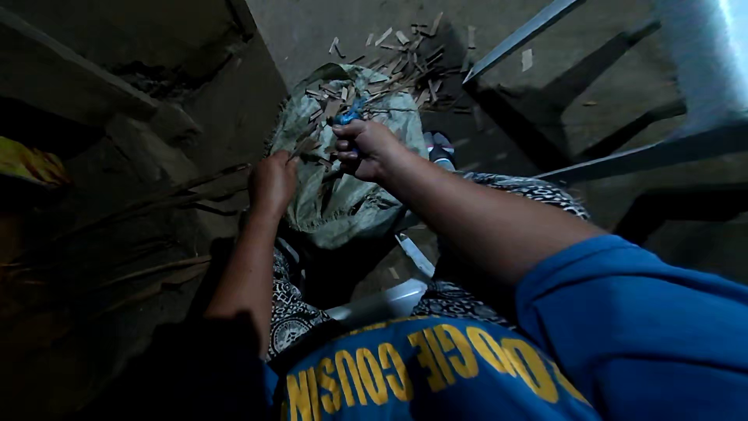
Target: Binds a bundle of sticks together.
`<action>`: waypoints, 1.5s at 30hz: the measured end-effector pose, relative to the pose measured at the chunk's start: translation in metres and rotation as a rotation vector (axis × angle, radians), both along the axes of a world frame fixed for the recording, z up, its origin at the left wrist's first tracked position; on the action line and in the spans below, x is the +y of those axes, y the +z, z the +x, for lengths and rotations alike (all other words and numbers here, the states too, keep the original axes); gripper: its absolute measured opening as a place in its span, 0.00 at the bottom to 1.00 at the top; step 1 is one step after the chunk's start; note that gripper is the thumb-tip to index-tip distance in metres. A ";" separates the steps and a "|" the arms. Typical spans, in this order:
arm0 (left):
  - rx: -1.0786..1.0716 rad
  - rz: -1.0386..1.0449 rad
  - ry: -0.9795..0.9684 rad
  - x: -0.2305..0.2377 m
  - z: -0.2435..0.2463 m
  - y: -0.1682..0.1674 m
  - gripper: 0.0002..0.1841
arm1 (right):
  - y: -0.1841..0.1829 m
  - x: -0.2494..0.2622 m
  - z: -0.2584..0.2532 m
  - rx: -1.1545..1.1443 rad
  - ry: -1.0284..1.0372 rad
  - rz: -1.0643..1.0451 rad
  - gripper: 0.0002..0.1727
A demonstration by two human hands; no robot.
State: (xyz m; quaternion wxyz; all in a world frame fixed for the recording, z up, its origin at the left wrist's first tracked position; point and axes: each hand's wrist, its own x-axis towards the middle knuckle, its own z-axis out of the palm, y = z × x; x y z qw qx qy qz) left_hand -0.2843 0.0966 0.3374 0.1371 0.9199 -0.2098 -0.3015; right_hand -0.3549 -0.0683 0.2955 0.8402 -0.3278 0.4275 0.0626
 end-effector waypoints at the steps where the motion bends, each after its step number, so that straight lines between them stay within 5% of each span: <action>1: 0.063 -0.035 0.035 0.000 0.002 0.000 0.18 | 0.002 0.003 -0.002 -0.051 0.032 0.043 0.04; 7: 0.246 -0.204 0.130 0.006 0.008 0.003 0.12 | 0.009 0.015 -0.009 -0.209 0.415 0.182 0.03; 13: 0.381 -0.345 0.198 0.013 0.010 -0.002 0.09 | 0.007 0.017 -0.009 -0.175 0.430 0.190 0.02; 24: -0.360 0.024 -0.179 -0.011 -0.029 -0.008 0.13 | 0.018 0.025 0.002 0.037 0.229 0.051 0.03; 30: -0.278 0.033 -0.116 -0.014 -0.028 -0.003 0.14 | 0.013 0.021 -0.006 -0.059 0.225 0.228 0.06; 40: -0.582 -0.182 -0.122 0.001 -0.017 -0.017 0.10 | 0.016 0.009 -0.009 -0.133 0.279 0.530 0.12; 45: -0.610 -0.195 -0.127 0.000 -0.017 -0.018 0.09 | 0.021 0.011 -0.009 -0.129 0.296 0.283 0.08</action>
